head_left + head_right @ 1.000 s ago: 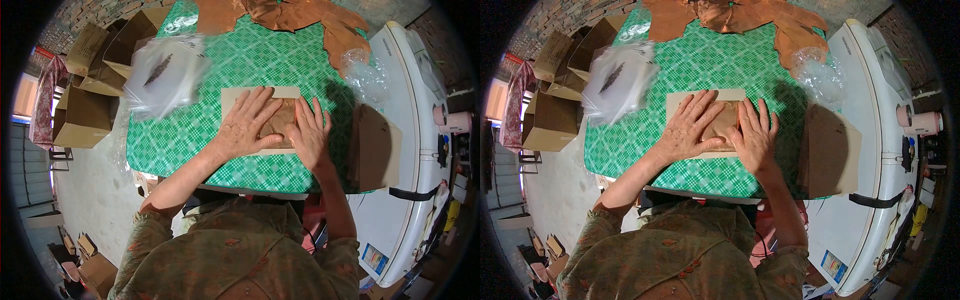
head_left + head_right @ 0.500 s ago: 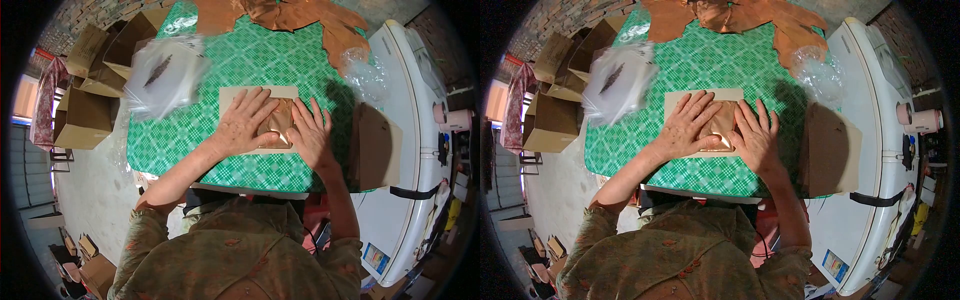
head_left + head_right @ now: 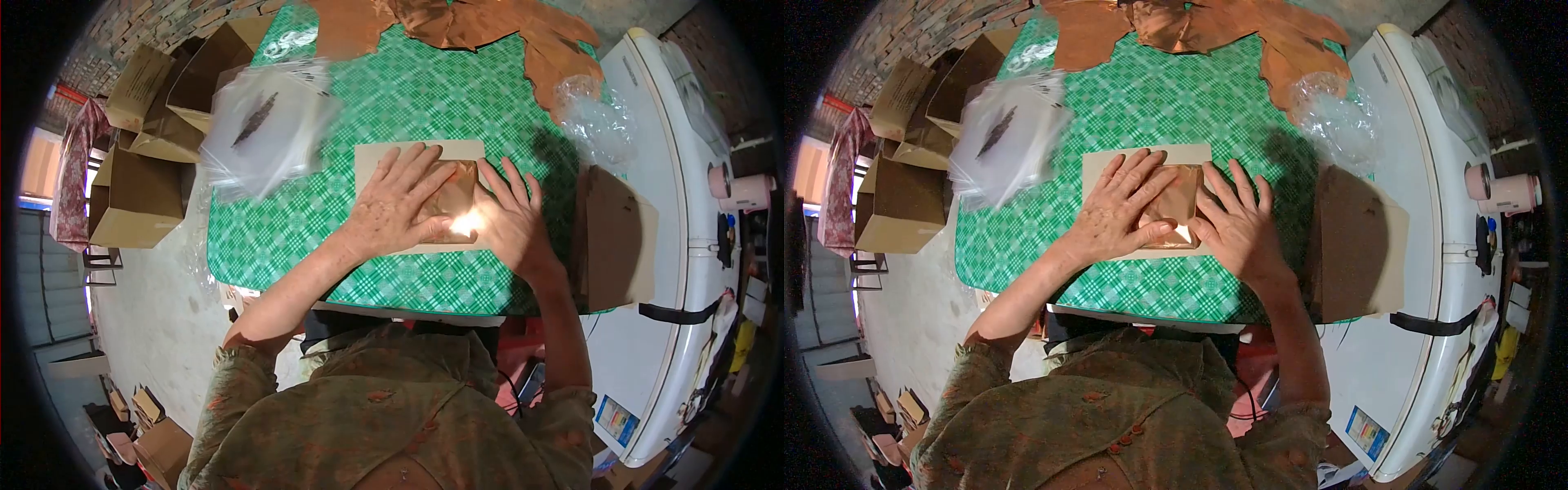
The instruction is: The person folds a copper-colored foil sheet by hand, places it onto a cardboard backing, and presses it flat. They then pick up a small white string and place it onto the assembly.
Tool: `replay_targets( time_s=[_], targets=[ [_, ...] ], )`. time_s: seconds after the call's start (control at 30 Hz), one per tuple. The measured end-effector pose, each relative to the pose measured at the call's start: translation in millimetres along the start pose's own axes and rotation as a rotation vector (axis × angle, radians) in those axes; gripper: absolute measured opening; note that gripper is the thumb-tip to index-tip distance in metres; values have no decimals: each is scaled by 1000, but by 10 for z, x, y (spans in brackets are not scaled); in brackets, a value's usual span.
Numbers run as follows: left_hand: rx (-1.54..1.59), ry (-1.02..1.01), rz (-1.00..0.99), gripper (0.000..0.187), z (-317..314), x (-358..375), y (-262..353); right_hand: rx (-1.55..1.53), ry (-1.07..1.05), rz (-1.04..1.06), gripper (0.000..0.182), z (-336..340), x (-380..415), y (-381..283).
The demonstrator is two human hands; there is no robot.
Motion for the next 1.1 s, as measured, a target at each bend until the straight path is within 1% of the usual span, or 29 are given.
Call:
replay_targets(
  time_s=[0.13,0.23,0.43,0.5,0.73,0.83,0.93,1.03,1.1],
  targets=[
    [8,12,-5,80,30,9,22,23,10,0,48,-41,-12,19],
    [-9,4,-7,80,18,1,36,-17,3,-2,47,-30,-23,29],
    [-24,-7,-5,80,-2,-2,29,-9,-40,16,37,-39,-74,33],
    [-28,-21,1,80,1,-8,36,-51,-34,15,36,-18,-92,32],
    [-31,-49,15,81,-7,-25,47,-35,-125,9,39,-27,-159,37],
    [-54,-54,15,82,-25,-25,27,-81,-30,27,40,-53,-167,60],
    [-60,-56,17,83,-30,-24,27,-68,-3,57,41,-45,-164,51],
    [-57,-57,22,83,-29,-28,32,-37,-80,87,41,-13,-188,13],
    [-60,-51,22,84,-27,-25,34,-28,-87,70,41,-27,-190,21]
  ],
)
Point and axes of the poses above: each hand's wrist, its own x-axis away from the middle knuckle, its own z-axis out of the back of the hand, y = z × x, the point moved 8 cm from there along -x, towards the middle knuckle, and after that the axes turned 14 degrees about -y, right-handed, at the moved point
